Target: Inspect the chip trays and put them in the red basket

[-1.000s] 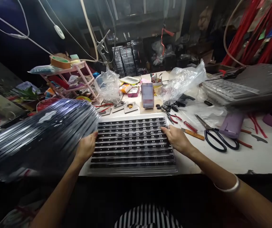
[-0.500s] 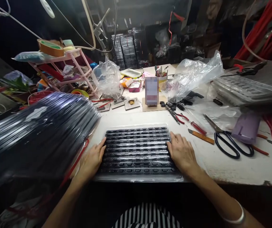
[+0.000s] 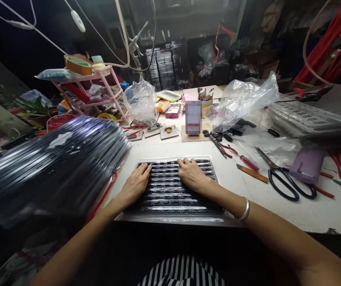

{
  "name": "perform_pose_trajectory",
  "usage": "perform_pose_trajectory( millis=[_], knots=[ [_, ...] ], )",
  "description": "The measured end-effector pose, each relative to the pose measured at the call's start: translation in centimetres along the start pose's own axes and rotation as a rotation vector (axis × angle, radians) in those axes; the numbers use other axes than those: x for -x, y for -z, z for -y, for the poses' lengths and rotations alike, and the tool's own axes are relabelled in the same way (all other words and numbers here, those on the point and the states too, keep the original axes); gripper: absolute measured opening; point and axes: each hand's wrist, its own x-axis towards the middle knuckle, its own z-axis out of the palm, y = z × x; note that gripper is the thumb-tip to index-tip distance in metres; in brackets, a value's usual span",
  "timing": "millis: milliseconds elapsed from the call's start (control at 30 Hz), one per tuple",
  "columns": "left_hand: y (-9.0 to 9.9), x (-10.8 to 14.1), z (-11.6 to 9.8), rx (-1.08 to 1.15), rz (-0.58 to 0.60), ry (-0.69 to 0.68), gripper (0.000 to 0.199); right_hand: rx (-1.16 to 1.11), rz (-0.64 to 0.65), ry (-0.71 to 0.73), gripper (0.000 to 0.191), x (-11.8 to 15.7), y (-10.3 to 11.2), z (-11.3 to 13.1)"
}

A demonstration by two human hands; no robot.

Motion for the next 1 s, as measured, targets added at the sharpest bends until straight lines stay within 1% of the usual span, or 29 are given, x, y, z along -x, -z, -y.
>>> perform_pose_trajectory(
  millis=[67, 133, 200, 267, 333, 400, 500, 567, 633, 733, 833, 900, 967, 1000],
  knots=[
    [0.0, 0.7, 0.5, 0.07, -0.022, 0.022, 0.045, -0.012, -0.022, -0.045, 0.033, 1.0, -0.1, -0.2],
    [0.3, 2.0, 1.3, 0.158, -0.042, 0.045, 0.044, -0.024, -0.057, -0.145, 0.036, 2.8, -0.4, -0.9],
    [0.7, 3.6, 2.3, 0.256, -0.074, 0.088, 0.044, -0.018, -0.098, -0.306, 0.039, 5.2, -0.9, -1.8],
    [0.9, 5.3, 3.0, 0.354, -0.121, 0.149, 0.045, -0.051, -0.143, -0.517, 0.042, 7.6, -1.5, -2.5],
    [1.0, 6.7, 3.3, 0.443, -0.162, 0.2, 0.044, -0.177, -0.176, -0.703, 0.044, 9.4, -2.2, -2.7],
    [0.8, 7.4, 3.3, 0.515, -0.186, 0.236, 0.043, -0.365, -0.215, -0.821, 0.044, 10.4, -2.8, -2.6],
    [0.5, 7.8, 3.1, 0.579, -0.2, 0.274, 0.042, -0.663, -0.314, -0.87, 0.05, 10.6, -3.0, -2.0],
    [0.3, 7.8, 2.9, 0.601, -0.205, 0.283, 0.042, -0.879, -0.362, -0.881, 0.052, 10.3, -2.4, -1.8],
    [0.2, 7.8, 2.7, 0.611, -0.201, 0.286, 0.042, -1.088, -0.374, -0.917, 0.053, 10.0, -1.5, -1.8],
    [0.2, 8.0, 2.4, 0.613, -0.179, 0.295, 0.043, -1.358, -0.385, -1.007, 0.05, 9.7, 0.4, -1.9],
    [0.4, 8.1, 2.2, 0.605, -0.152, 0.298, 0.044, -1.502, -0.455, -1.044, 0.042, 9.6, 2.1, -1.9],
    [0.6, 8.1, 2.3, 0.62, -0.126, 0.293, 0.044, -1.542, -0.514, -1.014, 0.044, 9.7, 2.8, -1.6],
    [0.9, 8.1, 2.4, 0.723, -0.106, 0.304, 0.045, -1.65, -0.491, -0.932, 0.057, 9.7, 3.2, -1.4],
    [1.1, 8.1, 2.5, 0.819, -0.121, 0.327, 0.046, -1.72, -0.458, -0.883, 0.065, 9.7, 3.2, -1.2]
  ],
)
